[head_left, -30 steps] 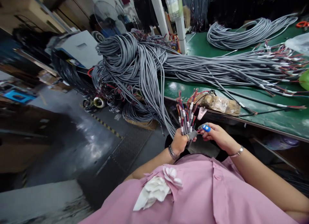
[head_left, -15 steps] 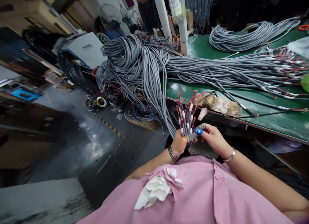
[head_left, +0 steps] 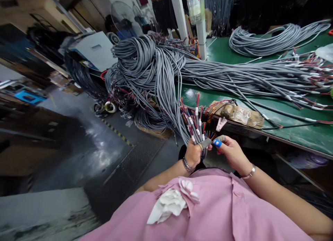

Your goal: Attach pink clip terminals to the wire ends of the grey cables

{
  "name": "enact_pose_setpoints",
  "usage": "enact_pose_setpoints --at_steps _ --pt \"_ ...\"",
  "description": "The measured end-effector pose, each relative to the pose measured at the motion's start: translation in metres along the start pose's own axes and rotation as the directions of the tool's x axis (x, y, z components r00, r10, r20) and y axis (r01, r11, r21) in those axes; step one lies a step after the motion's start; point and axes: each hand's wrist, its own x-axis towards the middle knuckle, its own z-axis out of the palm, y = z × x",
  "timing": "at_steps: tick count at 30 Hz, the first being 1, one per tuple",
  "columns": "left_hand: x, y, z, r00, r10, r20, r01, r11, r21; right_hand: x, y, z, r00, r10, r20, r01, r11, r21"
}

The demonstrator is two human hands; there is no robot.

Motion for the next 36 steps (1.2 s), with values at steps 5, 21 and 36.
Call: enact_pose_setpoints --at_steps 5,21,36 --pt "0.002 0.000 0.001 1.000 0.019 0.023 -0.018 1.000 -0.025 -0.001 0.005 -0.009 0.999 0.000 0.033 -0.001 1.000 0.014" --pt "0.012 0.008 0.015 0.999 -0.048 0.023 0.049 0.998 -0.026 0.065 -0.012 -0.024 0.989 0.120 0.089 -0.145 0.912 0.384" --pt "0.018 0.007 0.020 0.991 -0.101 0.084 0.100 0.995 0.018 0.072 -0.003 -0.014 0.993 0.095 -0.070 -0.039 0.824 0.566"
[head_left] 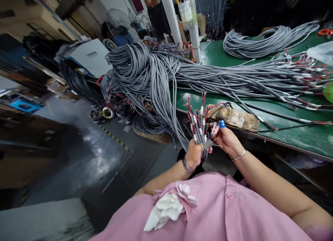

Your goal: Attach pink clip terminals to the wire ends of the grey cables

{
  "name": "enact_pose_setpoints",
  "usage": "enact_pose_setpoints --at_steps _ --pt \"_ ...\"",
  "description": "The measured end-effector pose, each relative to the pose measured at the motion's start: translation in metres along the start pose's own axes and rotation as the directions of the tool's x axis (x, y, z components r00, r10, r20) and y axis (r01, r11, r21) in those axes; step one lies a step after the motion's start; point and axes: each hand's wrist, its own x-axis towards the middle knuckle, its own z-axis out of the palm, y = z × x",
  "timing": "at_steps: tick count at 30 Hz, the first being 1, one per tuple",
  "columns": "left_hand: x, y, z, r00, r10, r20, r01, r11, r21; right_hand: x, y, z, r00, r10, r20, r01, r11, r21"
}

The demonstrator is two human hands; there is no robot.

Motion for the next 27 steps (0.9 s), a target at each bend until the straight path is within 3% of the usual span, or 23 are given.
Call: enact_pose_setpoints --at_steps 4,14,20,27 --pt "0.000 0.001 0.003 1.000 -0.024 0.000 0.024 1.000 0.019 0.000 0.002 0.001 0.999 -0.018 0.034 0.019 1.000 -0.016" --pt "-0.010 -0.001 -0.004 1.000 0.007 -0.011 -0.006 0.999 0.033 -0.010 -0.004 0.000 0.980 0.153 0.129 -0.156 0.988 0.010" --pt "-0.013 0.004 -0.004 0.996 0.065 -0.059 -0.066 0.998 -0.010 -0.015 -0.006 0.000 0.990 0.097 0.104 -0.097 0.995 -0.009" --pt "-0.002 0.002 0.004 0.995 0.031 -0.093 -0.036 0.998 -0.056 -0.011 -0.003 0.000 0.993 0.085 0.079 -0.086 0.996 0.011"
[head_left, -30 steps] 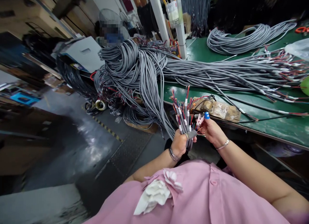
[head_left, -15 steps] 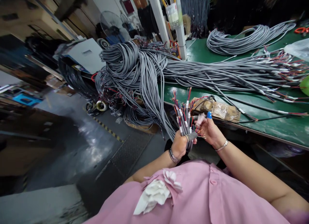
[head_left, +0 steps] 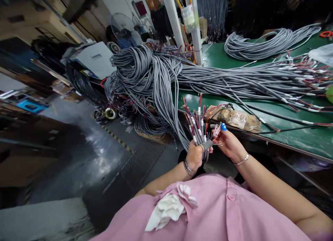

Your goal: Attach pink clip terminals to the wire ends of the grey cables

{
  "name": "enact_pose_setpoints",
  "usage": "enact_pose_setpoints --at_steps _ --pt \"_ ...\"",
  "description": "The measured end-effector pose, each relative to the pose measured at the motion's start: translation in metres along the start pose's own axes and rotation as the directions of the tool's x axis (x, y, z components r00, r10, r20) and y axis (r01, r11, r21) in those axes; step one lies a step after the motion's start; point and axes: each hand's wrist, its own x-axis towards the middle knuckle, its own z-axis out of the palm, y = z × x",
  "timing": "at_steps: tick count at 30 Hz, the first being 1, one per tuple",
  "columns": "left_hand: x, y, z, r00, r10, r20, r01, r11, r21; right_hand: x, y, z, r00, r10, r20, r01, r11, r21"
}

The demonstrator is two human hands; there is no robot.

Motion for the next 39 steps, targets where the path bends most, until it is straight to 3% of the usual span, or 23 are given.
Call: enact_pose_setpoints --at_steps 12,21,30,35,39 --pt "0.002 -0.004 0.003 1.000 -0.010 0.000 0.010 0.999 0.034 -0.001 0.002 0.003 1.000 -0.022 0.018 0.023 0.999 -0.040" --pt "-0.007 -0.002 -0.004 0.999 0.030 0.023 -0.031 0.999 0.029 -0.002 -0.003 -0.002 0.998 0.060 0.036 -0.060 0.998 0.024" --pt "-0.010 0.004 -0.003 0.996 0.064 -0.057 -0.066 0.998 -0.022 -0.001 -0.006 -0.010 0.998 -0.047 0.047 0.053 0.990 -0.134" --pt "-0.003 0.004 0.002 0.996 0.058 -0.074 -0.061 0.997 -0.037 0.006 -0.002 -0.014 0.997 -0.056 0.046 0.063 0.986 -0.156" --pt "0.000 0.002 0.003 0.996 0.068 -0.060 -0.071 0.996 -0.051 0.008 0.000 -0.006 1.000 0.003 0.029 0.001 0.991 -0.136"
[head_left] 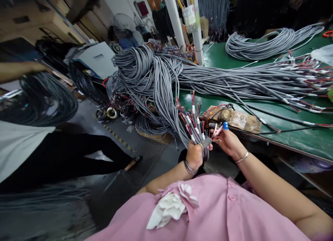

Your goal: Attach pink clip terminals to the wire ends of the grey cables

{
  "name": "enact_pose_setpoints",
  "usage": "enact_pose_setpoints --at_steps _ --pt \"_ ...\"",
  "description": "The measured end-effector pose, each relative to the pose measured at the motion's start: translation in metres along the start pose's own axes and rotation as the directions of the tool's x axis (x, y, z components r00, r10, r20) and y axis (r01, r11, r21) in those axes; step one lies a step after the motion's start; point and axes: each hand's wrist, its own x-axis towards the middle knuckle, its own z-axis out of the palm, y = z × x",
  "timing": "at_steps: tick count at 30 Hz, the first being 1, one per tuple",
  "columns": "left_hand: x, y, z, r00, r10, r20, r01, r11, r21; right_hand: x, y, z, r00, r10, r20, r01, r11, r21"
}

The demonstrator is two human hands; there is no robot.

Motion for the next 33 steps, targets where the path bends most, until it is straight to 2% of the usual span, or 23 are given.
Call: enact_pose_setpoints --at_steps 5,11,16,23,28,33 --pt "0.001 -0.003 0.000 1.000 0.004 -0.011 -0.004 1.000 0.013 0.002 0.000 0.009 0.998 0.010 -0.057 -0.004 0.994 0.109" --pt "0.000 -0.006 -0.002 1.000 -0.012 -0.018 0.013 0.999 0.042 0.003 0.004 0.011 0.994 -0.005 -0.112 0.023 0.987 0.157" --pt "-0.003 -0.007 -0.005 1.000 -0.009 -0.017 0.010 1.000 0.027 -0.001 0.004 0.008 0.999 0.006 -0.032 0.000 0.981 0.192" --pt "-0.011 0.002 -0.010 0.999 0.006 -0.032 -0.006 1.000 0.003 -0.007 -0.007 0.000 0.998 0.030 0.050 -0.036 0.991 0.131" --pt "-0.007 0.007 -0.006 0.999 0.039 -0.034 -0.040 0.999 -0.008 -0.010 -0.009 0.001 1.000 -0.014 0.014 0.013 0.999 0.053" --pt "0.001 0.003 0.000 0.996 0.076 -0.045 -0.077 0.996 -0.039 -0.009 -0.008 0.001 1.000 0.030 -0.002 -0.030 0.995 0.092"
